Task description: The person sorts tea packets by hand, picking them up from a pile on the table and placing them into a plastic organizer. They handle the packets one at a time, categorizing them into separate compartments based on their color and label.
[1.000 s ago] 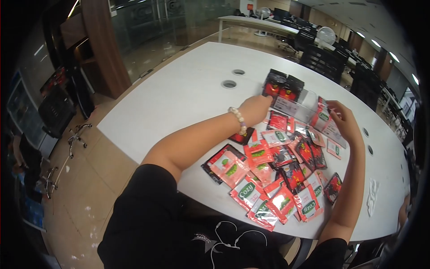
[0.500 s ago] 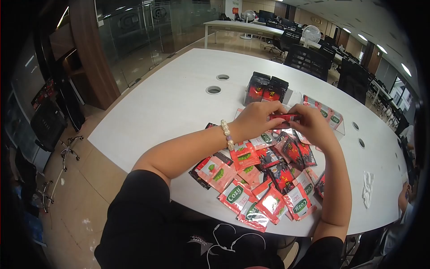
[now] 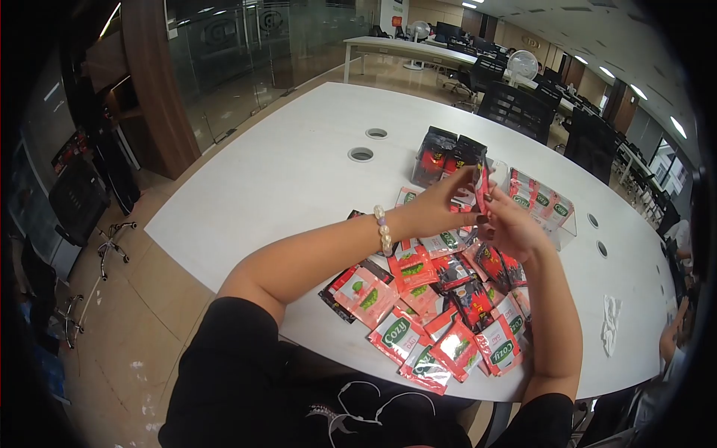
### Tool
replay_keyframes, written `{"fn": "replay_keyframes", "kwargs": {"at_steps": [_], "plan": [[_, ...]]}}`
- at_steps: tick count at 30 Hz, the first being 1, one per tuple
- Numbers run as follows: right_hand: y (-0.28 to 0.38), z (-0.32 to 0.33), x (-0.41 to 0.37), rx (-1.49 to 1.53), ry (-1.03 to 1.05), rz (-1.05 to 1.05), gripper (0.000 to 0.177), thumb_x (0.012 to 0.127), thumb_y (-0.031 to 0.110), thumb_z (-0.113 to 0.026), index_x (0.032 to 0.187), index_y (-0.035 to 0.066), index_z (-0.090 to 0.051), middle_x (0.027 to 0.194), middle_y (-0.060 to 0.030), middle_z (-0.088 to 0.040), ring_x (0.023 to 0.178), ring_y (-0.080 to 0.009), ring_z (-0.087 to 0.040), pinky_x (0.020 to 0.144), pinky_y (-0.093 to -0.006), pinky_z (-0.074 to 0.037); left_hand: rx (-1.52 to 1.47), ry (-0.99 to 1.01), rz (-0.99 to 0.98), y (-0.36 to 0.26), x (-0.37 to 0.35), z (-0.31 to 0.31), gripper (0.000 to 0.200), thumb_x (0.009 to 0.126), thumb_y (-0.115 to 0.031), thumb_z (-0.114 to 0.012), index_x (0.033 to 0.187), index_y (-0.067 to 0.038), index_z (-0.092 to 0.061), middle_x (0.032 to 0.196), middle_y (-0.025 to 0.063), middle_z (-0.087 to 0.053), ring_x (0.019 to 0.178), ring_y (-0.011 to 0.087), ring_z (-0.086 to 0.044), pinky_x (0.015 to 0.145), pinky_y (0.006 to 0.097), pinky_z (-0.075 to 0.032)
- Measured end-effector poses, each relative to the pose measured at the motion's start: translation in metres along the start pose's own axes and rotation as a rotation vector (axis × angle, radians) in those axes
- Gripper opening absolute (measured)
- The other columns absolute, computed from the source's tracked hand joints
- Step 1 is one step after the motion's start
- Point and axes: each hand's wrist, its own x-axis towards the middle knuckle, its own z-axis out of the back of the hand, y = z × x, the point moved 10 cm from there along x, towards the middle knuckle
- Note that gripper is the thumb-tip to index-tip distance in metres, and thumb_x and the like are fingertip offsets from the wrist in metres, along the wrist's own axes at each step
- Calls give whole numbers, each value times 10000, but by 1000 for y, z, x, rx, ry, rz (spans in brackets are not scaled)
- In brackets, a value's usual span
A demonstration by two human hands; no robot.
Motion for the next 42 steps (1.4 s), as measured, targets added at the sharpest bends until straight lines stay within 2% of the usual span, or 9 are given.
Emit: {"fn": "replay_keyframes", "kwargs": {"at_steps": [5, 9, 12, 16, 22, 24, 28, 35, 42], "plan": [[6, 8, 1, -353, -234, 118, 411, 915, 264, -513, 1284, 129, -396, 1004, -23, -585, 869, -113, -574, 736, -267, -464, 291, -191, 66, 8, -8, 17, 745, 712, -278, -770, 1271, -52, -332, 1228, 138, -482, 1113, 247, -508, 938, 359, -418], [8, 1, -2, -167, -246, 71, 438, 940, 408, -393, 1179, 56, -499, 1070, -93, -592, 960, -171, -582, 741, -274, -488, 507, -241, 145, 15, -12, 23, 661, 722, -228, -755, 1211, -40, -353, 1170, 175, -518, 1059, 263, -552, 904, 342, -441], [17, -3, -1, -362, -217, 135, 390, 932, 343, -437, 1162, 38, -512, 1050, -84, -597, 923, -184, -599, 731, -292, -498, 451, -220, 98, 18, -12, 23, 614, 748, -194, -727, 1209, -40, -352, 1133, 176, -547, 1003, 267, -590, 842, 346, -472], [48, 24, -1, -966, -405, 452, 229, 829, 88, -620, 1035, -11, -600, 871, -38, -638, 764, -80, -584, 611, -227, -451, 380, -216, -184, 17, -5, 24, 550, 781, -135, -676, 1227, -62, -361, 1042, 123, -589, 855, 228, -624, 715, 335, -500], [101, 31, 20, -1075, -524, 820, 218, 782, 60, -653, 974, -12, -580, 811, -47, -627, 663, -95, -549, 606, -248, -442, 406, -598, 212, 51, -25, 112, 398, 812, -81, -585, 1185, -94, -445, 884, 42, -579, 709, 133, -553, 629, 280, -464], [101, 23, 45, -1128, -507, 776, 254, 768, 68, -660, 999, 6, -576, 797, -91, -634, 685, -145, -590, 636, -279, -461, 573, -770, 31, 48, -35, 140, 344, 816, -142, -587, 1140, -104, -477, 813, 59, -603, 651, 205, -601, 583, 333, -479], [85, 7, 97, -1523, -517, 575, 283, 767, 120, -632, 1035, 45, -583, 864, -184, -641, 803, -353, -621, 717, -383, -484, 637, -857, 138, 56, -49, 165, 307, 823, -121, -582, 1113, -84, -489, 835, 61, -609, 677, 212, -599, 613, 348, -474], [44, 39, 146, -1559, -432, 428, 310, 773, 157, -617, 1062, 50, -584, 977, -202, -620, 920, -376, -586, 802, -431, -461, 662, -823, 117, 61, -44, 160, 312, 813, -117, -582, 1111, -91, -494, 857, 44, -608, 662, 200, -582, 642, 345, -462], [25, 31, 159, -1642, -285, 268, 273, 851, 196, -516, 1072, 37, -498, 899, -227, -619, 875, -400, -585, 762, -457, -450, 697, -758, 100, 68, -37, 152, 315, 810, -131, -583, 1111, -97, -496, 858, 42, -605, 657, 206, -578, 658, 344, -460]]}}
